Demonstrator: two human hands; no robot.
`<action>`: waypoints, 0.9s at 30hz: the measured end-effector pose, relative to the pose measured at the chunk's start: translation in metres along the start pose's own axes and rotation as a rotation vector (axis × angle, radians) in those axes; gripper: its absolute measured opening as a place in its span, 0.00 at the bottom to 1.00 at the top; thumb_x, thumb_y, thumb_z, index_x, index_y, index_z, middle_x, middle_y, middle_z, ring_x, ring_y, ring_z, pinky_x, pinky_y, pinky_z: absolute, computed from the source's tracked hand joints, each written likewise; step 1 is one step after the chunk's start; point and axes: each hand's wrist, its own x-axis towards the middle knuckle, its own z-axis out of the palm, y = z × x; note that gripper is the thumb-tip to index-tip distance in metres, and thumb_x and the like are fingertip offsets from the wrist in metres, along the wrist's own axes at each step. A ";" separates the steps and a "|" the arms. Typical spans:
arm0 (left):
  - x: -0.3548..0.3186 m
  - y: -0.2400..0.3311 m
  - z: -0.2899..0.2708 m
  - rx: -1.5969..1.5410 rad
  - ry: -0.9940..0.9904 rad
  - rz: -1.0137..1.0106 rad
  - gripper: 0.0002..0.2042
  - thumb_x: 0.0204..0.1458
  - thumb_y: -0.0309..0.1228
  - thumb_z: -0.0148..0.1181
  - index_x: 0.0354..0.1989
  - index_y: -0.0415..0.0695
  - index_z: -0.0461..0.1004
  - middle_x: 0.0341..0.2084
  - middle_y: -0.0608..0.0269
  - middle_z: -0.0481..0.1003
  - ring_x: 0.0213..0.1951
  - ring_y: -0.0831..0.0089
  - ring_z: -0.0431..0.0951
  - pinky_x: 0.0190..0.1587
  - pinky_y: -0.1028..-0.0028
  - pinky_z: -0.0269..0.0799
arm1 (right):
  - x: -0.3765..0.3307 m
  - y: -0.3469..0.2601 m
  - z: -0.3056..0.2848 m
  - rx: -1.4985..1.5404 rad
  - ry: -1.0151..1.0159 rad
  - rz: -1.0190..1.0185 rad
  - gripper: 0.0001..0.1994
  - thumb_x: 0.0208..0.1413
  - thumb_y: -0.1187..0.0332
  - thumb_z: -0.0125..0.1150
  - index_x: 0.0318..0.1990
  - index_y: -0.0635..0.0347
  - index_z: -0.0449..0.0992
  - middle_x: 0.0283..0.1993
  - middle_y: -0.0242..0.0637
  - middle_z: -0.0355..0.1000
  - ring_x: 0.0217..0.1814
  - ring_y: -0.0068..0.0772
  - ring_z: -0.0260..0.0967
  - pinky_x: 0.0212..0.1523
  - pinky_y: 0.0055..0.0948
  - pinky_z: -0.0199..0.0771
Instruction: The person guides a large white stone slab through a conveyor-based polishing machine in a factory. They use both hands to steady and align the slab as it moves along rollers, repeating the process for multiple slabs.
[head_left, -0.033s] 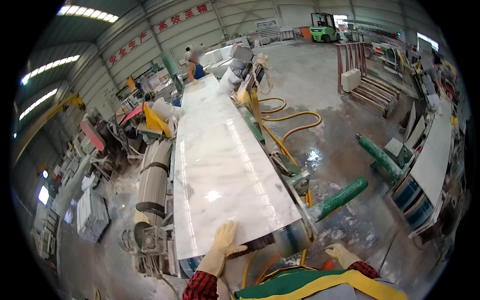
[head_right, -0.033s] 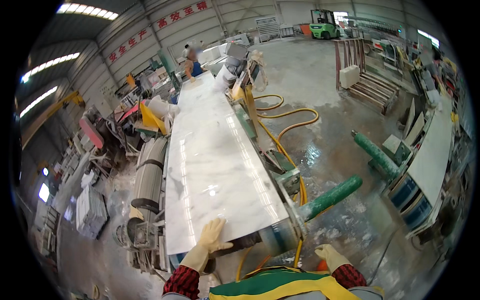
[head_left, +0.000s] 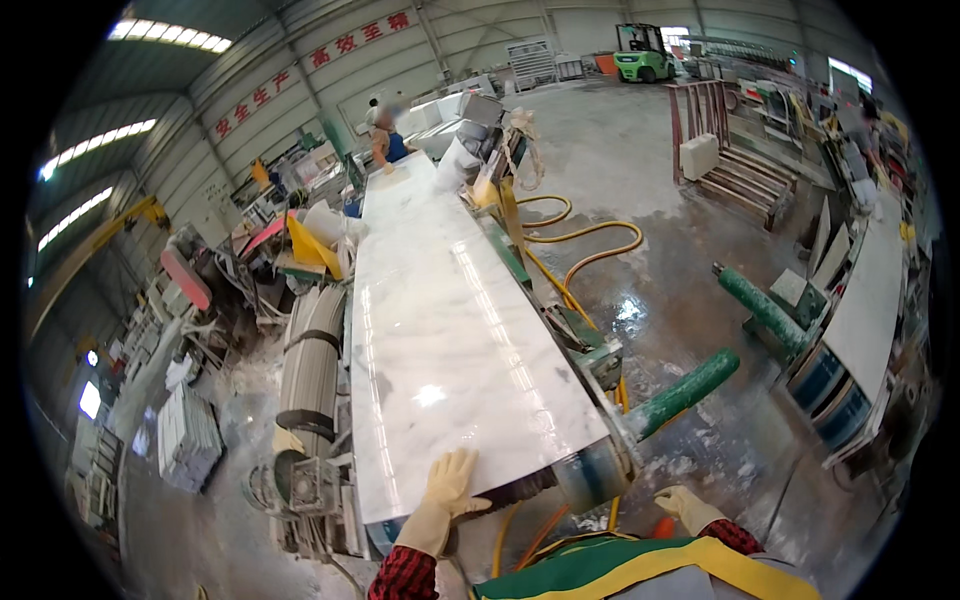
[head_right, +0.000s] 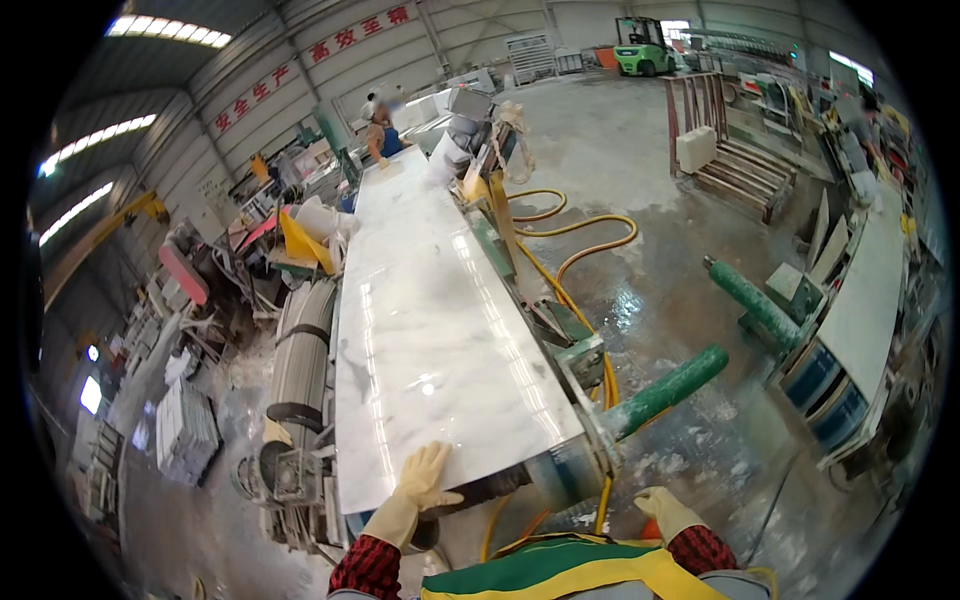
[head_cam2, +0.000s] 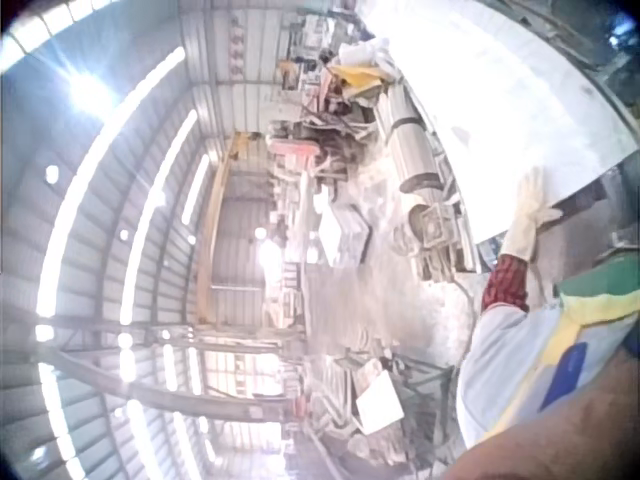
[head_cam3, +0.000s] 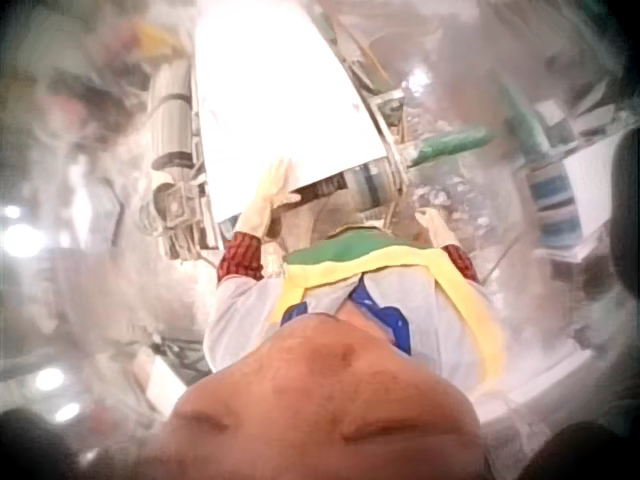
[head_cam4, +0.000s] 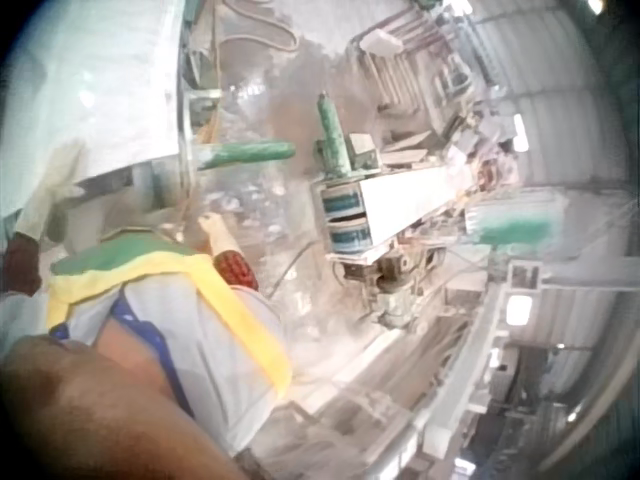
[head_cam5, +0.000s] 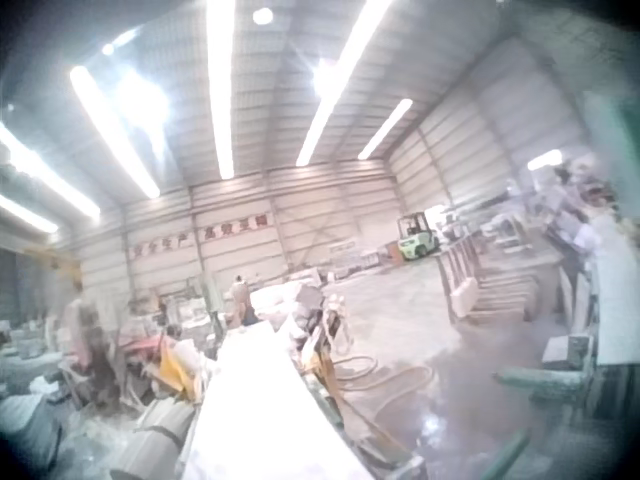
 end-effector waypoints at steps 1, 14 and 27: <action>-0.010 -0.005 -0.011 0.090 -0.072 -0.028 0.57 0.36 0.50 0.84 0.78 0.49 0.59 0.75 0.47 0.60 0.76 0.44 0.58 0.76 0.50 0.55 | -0.001 -0.004 0.010 -0.036 -0.006 0.003 0.17 0.61 0.59 0.67 0.52 0.57 0.88 0.48 0.47 0.86 0.51 0.43 0.84 0.56 0.38 0.82; -0.034 -0.047 0.045 0.182 0.242 -0.092 0.49 0.39 0.39 0.77 0.76 0.57 0.64 0.74 0.48 0.63 0.74 0.44 0.61 0.75 0.44 0.53 | -0.059 -0.029 -0.029 -0.012 -0.006 0.205 0.18 0.63 0.61 0.65 0.57 0.55 0.85 0.57 0.47 0.84 0.58 0.43 0.81 0.60 0.40 0.79; -0.022 -0.136 0.085 -0.377 0.148 -0.137 0.39 0.57 0.57 0.65 0.75 0.54 0.67 0.73 0.51 0.66 0.74 0.48 0.61 0.74 0.47 0.52 | -0.075 -0.250 -0.053 -0.090 0.411 -0.679 0.16 0.61 0.66 0.63 0.55 0.57 0.85 0.50 0.49 0.83 0.51 0.52 0.82 0.56 0.41 0.80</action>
